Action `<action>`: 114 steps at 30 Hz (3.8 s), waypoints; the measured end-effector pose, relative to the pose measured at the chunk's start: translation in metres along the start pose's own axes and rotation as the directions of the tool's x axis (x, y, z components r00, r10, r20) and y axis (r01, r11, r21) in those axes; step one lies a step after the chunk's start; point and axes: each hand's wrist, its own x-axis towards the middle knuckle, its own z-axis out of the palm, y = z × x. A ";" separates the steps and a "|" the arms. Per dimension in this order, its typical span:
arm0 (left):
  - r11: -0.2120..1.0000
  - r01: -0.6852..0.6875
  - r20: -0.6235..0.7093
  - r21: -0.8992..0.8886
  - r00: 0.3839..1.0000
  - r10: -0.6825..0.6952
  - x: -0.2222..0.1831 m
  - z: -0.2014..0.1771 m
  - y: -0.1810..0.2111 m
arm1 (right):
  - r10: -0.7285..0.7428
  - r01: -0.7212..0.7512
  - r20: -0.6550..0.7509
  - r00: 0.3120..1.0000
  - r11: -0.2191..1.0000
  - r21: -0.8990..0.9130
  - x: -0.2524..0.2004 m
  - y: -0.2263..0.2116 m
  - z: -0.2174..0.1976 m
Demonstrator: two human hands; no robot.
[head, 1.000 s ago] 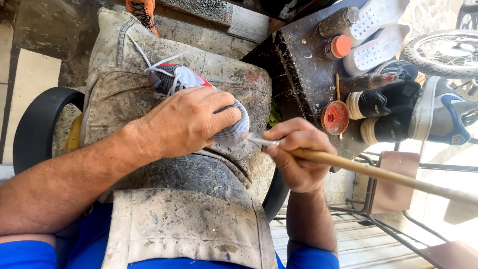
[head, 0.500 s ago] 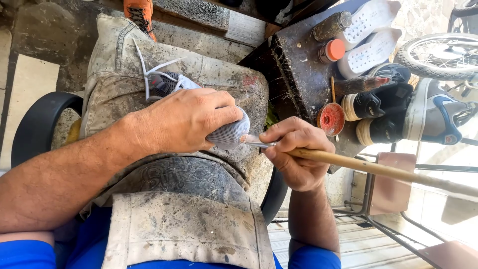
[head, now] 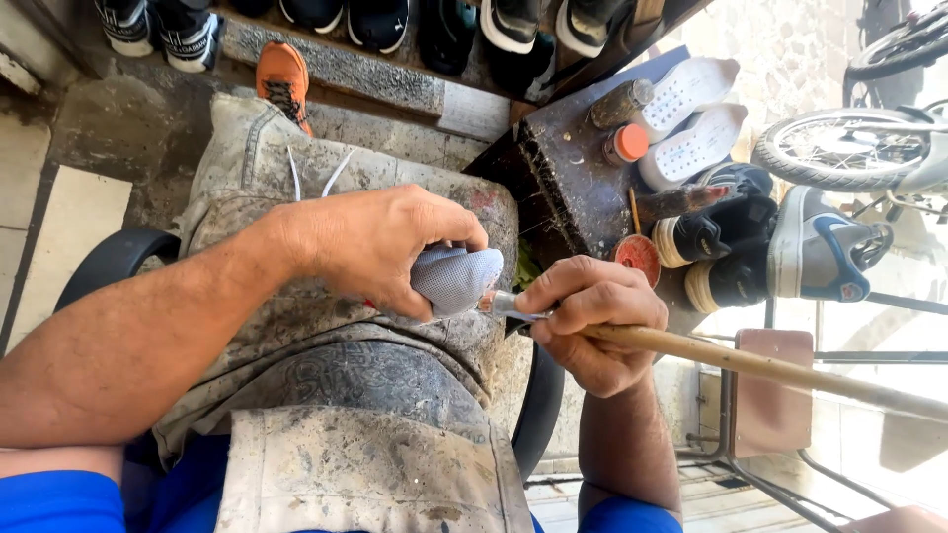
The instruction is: Applying a red coating or adhesive to the sole of a shoe using a brush at a repair bench.
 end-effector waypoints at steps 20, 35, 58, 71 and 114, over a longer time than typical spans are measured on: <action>0.829 -0.099 -0.137 -0.551 0.990 0.027 -0.016 0.004 -0.029 | 0.009 0.032 -0.269 0.963 0.989 0.146 -0.002 0.035 0.025; 0.891 -0.228 -0.663 0.394 0.601 0.447 -0.009 0.046 -0.016 | 0.162 0.040 -0.517 0.840 0.933 0.357 -0.022 0.050 0.036; 0.938 -0.060 -0.570 -0.342 0.806 -0.156 -0.046 0.054 -0.084 | 0.413 -0.759 -0.795 0.444 0.644 -0.090 -0.148 0.091 -0.136; 0.641 0.112 -0.322 -0.759 0.791 -0.520 -0.044 0.070 -0.108 | 0.462 -0.853 -0.837 0.293 0.522 -0.010 -0.172 0.125 -0.130; 0.957 -0.078 -0.336 -0.278 0.942 -0.021 -0.015 0.044 0.007 | 0.242 0.017 -0.490 0.837 0.884 0.467 -0.011 0.047 0.008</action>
